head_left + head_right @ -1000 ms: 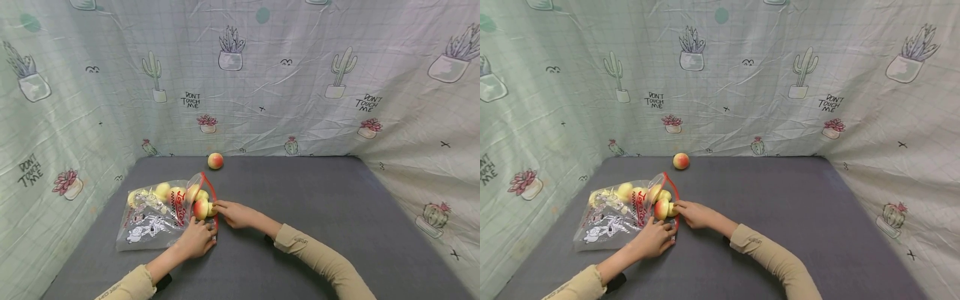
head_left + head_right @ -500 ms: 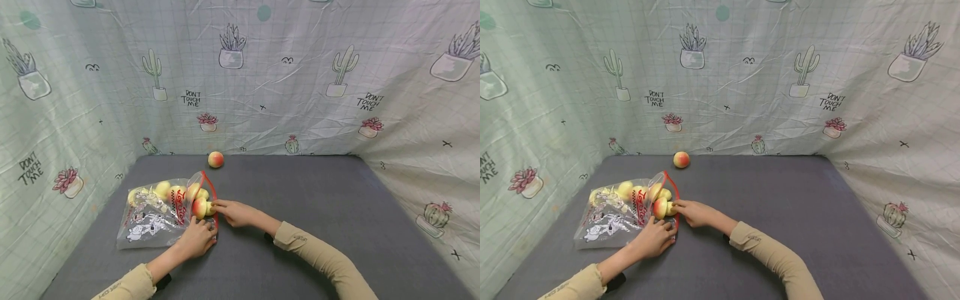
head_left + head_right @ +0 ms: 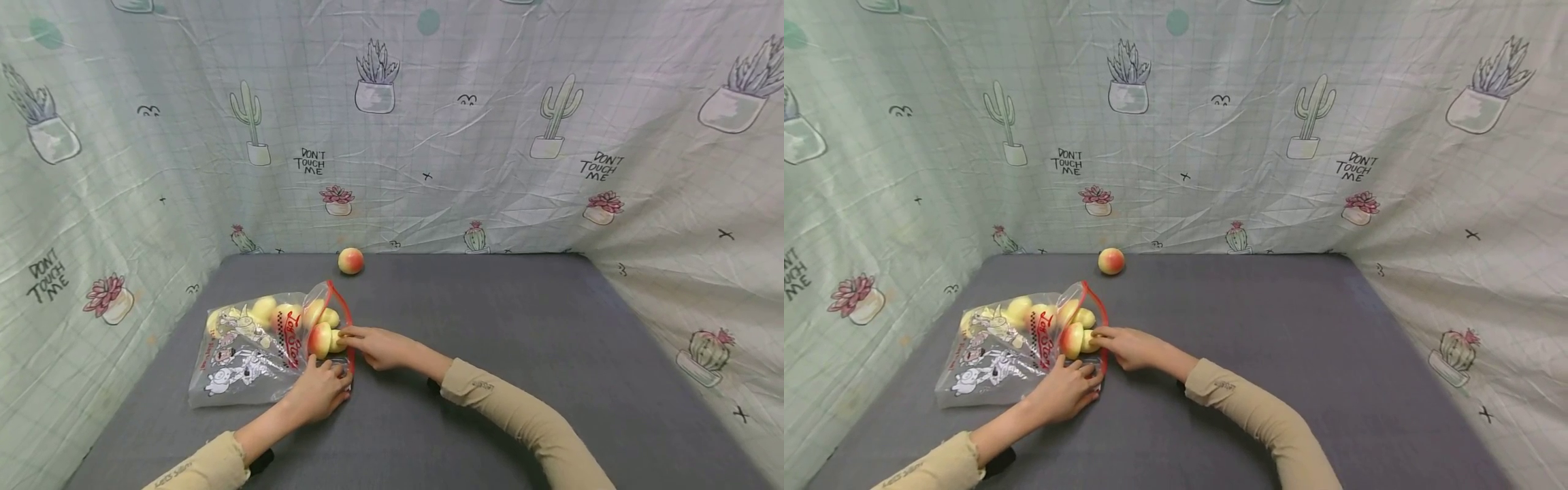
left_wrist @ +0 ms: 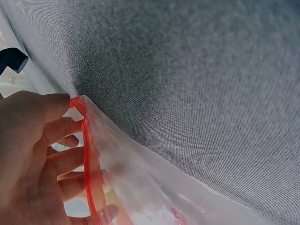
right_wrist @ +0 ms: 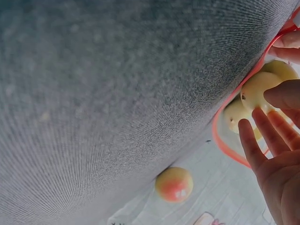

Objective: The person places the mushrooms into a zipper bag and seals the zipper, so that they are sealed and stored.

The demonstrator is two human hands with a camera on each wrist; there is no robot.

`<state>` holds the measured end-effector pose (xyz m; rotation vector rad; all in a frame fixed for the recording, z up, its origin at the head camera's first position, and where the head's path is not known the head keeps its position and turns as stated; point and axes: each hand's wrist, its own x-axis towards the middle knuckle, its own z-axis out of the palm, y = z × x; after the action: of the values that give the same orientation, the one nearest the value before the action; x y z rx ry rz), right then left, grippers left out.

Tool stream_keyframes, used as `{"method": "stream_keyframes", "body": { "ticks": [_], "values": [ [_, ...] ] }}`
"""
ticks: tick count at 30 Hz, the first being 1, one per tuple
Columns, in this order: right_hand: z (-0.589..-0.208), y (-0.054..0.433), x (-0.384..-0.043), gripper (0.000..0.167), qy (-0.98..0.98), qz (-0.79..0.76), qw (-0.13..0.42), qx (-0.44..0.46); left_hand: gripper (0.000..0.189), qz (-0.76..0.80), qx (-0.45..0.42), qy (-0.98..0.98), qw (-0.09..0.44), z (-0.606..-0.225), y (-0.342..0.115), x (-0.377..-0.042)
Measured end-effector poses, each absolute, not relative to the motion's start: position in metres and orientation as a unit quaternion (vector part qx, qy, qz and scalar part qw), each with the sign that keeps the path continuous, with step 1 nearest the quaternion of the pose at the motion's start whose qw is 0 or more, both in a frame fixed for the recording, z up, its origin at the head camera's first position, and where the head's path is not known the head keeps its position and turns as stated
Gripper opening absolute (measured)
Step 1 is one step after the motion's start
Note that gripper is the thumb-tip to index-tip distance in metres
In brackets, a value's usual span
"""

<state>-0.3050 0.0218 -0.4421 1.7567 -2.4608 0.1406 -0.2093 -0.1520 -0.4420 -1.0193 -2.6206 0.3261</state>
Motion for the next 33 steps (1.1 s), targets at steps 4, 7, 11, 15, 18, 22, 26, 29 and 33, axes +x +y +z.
{"method": "stream_keyframes", "body": {
  "ticks": [4, 7, 11, 15, 18, 22, 26, 29, 33],
  "values": [
    [-0.441, 0.019, -0.306, 0.045, -0.808, 0.046, 0.064, 0.584, 0.025, 0.122, -0.359, -0.911, 0.159, -0.442, -0.153, -0.210],
    [-0.442, 0.016, -0.306, 0.046, -0.805, 0.046, 0.071, 0.588, 0.026, 0.132, -0.362, -0.908, 0.165, -0.443, -0.153, -0.210],
    [-0.444, 0.014, -0.307, 0.048, -0.804, 0.043, 0.071, 0.588, 0.027, 0.140, -0.366, -0.904, 0.171, -0.444, -0.154, -0.211],
    [-0.444, 0.012, -0.307, 0.049, -0.802, 0.042, 0.074, 0.591, 0.028, 0.147, -0.368, -0.902, 0.172, -0.444, -0.154, -0.211],
    [-0.442, 0.011, -0.307, 0.048, -0.798, 0.045, 0.077, 0.596, 0.030, 0.154, -0.365, -0.902, 0.171, -0.443, -0.154, -0.210],
    [-0.442, 0.009, -0.307, 0.049, -0.798, 0.047, 0.071, 0.597, 0.031, 0.157, -0.363, -0.903, 0.169, -0.442, -0.154, -0.210],
    [-0.444, 0.005, -0.309, 0.051, -0.798, 0.042, 0.063, 0.597, 0.032, 0.161, -0.362, -0.902, 0.170, -0.442, -0.154, -0.209],
    [-0.445, 0.002, -0.310, 0.053, -0.800, 0.036, 0.060, 0.596, 0.033, 0.166, -0.364, -0.899, 0.179, -0.442, -0.155, -0.209],
    [-0.446, -0.001, -0.311, 0.056, -0.805, 0.032, 0.053, 0.590, 0.034, 0.172, -0.365, -0.895, 0.190, -0.442, -0.155, -0.208]
  ]
}}
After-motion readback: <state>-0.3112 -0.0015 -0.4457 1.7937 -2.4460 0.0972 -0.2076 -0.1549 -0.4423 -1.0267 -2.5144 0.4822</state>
